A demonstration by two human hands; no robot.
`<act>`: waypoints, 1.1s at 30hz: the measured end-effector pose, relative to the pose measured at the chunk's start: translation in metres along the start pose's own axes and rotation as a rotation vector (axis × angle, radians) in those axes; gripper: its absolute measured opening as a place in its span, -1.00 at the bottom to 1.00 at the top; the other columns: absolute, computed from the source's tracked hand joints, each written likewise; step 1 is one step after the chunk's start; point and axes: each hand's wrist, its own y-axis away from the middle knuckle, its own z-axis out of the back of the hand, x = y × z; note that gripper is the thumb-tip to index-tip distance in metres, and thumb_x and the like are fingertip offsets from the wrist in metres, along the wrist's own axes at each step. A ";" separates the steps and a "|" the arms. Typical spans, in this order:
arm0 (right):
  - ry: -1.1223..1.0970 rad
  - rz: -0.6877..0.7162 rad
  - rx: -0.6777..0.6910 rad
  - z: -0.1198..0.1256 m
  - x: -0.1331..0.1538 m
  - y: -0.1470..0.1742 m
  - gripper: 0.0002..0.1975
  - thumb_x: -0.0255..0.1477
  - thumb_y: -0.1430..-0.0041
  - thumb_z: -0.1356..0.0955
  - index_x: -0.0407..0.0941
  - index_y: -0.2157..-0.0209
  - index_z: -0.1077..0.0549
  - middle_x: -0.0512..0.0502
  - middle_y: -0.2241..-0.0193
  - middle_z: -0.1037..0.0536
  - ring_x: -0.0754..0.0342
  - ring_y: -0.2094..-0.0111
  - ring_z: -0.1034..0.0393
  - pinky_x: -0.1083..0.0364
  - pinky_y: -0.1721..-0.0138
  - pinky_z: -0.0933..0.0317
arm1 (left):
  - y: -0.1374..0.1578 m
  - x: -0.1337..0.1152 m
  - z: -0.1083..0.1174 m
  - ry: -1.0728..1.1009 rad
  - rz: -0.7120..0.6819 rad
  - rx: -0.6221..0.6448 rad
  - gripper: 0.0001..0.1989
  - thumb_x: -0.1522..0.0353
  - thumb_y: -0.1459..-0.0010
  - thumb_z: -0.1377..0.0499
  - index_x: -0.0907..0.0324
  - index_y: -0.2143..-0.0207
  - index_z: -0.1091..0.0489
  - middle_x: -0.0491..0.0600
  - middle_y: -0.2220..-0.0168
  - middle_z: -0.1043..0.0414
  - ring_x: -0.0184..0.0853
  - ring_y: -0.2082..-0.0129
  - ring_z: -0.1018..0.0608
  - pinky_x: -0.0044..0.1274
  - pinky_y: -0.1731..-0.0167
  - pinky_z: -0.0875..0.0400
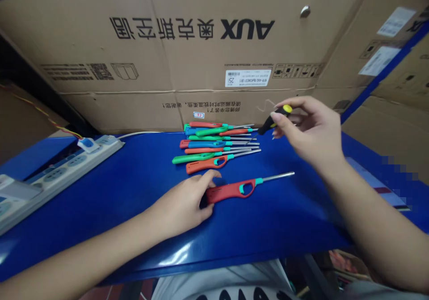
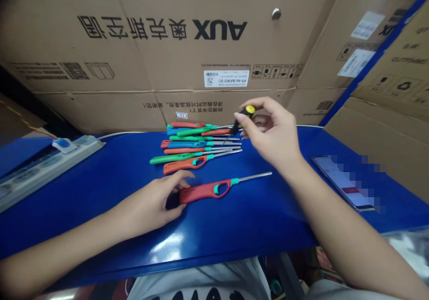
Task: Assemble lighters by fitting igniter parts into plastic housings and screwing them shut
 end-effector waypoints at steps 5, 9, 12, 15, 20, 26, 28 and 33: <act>0.555 0.169 0.063 0.028 -0.068 -0.003 -0.90 -0.38 -0.19 -0.39 -0.10 0.26 -0.48 -0.16 0.31 -0.52 -0.08 0.31 -0.46 -0.06 0.23 -0.40 | 0.010 -0.002 0.015 -0.326 0.025 0.076 -0.51 0.45 -0.19 -0.16 0.13 -0.17 -0.24 0.13 -0.08 -0.45 -0.02 -0.03 -0.56 -0.22 0.03 -0.51; 0.656 0.040 0.121 0.031 -0.096 0.007 -0.92 -0.44 -0.16 -0.34 -0.09 0.27 -0.44 -0.20 0.27 -0.49 -0.11 0.23 -0.46 -0.08 0.12 -0.38 | 0.001 -0.006 0.009 -0.326 -0.002 0.093 -0.64 0.34 -0.33 -0.11 0.16 -0.16 -0.28 0.15 -0.09 -0.40 -0.05 -0.08 -0.51 -0.22 -0.05 -0.48; 0.781 -0.180 0.293 0.031 -0.108 0.013 -0.85 -0.47 -0.13 -0.35 -0.10 0.22 -0.46 -0.23 0.17 -0.46 -0.12 0.16 -0.45 -0.07 0.05 -0.36 | -0.005 -0.005 0.005 -0.295 -0.015 0.133 -0.66 0.32 -0.37 -0.06 0.19 -0.15 -0.32 0.16 -0.03 -0.40 -0.07 -0.03 -0.52 -0.23 -0.05 -0.47; 0.885 -0.371 0.434 0.033 -0.120 0.018 -0.71 -0.51 -0.06 -0.37 -0.14 0.12 -0.47 -0.29 0.14 -0.44 -0.15 0.19 -0.45 -0.09 0.11 -0.38 | -0.010 0.002 0.011 -0.237 -0.065 0.121 -0.68 0.28 -0.41 0.03 0.20 -0.05 -0.40 0.15 0.03 -0.38 -0.11 0.03 -0.52 -0.27 -0.02 -0.47; 0.941 -0.461 0.520 0.035 -0.132 0.024 -0.71 -0.50 -0.04 -0.39 -0.17 0.14 -0.53 -0.38 0.17 -0.47 -0.34 0.13 -0.42 -0.21 0.18 -0.37 | -0.029 0.022 0.044 -0.233 -0.129 -0.082 -0.60 0.19 -0.41 0.11 0.18 -0.02 -0.42 0.13 0.07 -0.37 -0.13 0.07 -0.49 -0.28 -0.02 -0.45; 0.875 -0.289 0.520 0.009 -0.137 0.023 -0.59 -0.43 -0.30 -0.26 -0.21 -0.15 -0.38 -0.37 -0.18 -0.36 -0.28 -0.21 -0.21 -0.16 -0.21 -0.19 | -0.073 0.061 0.081 -0.336 0.026 -0.327 -0.62 0.15 -0.32 0.05 0.23 0.16 -0.42 0.08 0.24 -0.30 -0.13 0.25 -0.48 -0.27 0.13 -0.47; 0.851 -0.276 0.531 -0.001 -0.142 0.018 -0.59 -0.44 -0.33 -0.24 -0.29 -0.15 -0.37 -0.42 -0.15 -0.38 -0.26 -0.18 -0.26 -0.12 -0.22 -0.19 | -0.086 0.072 0.084 -0.340 0.028 -0.346 -0.63 0.17 -0.32 0.04 0.23 0.13 -0.41 0.09 0.22 -0.29 -0.13 0.22 -0.48 -0.26 0.09 -0.47; 0.829 -0.316 0.535 -0.013 -0.160 0.004 -0.66 -0.43 -0.38 -0.27 -0.31 -0.09 -0.42 -0.44 -0.07 -0.46 -0.18 -0.12 -0.36 -0.11 -0.19 -0.25 | -0.109 0.093 0.082 -0.341 0.016 -0.388 -0.66 0.22 -0.32 0.02 0.24 0.08 -0.40 0.12 0.15 -0.28 -0.11 0.12 -0.48 -0.24 -0.02 -0.42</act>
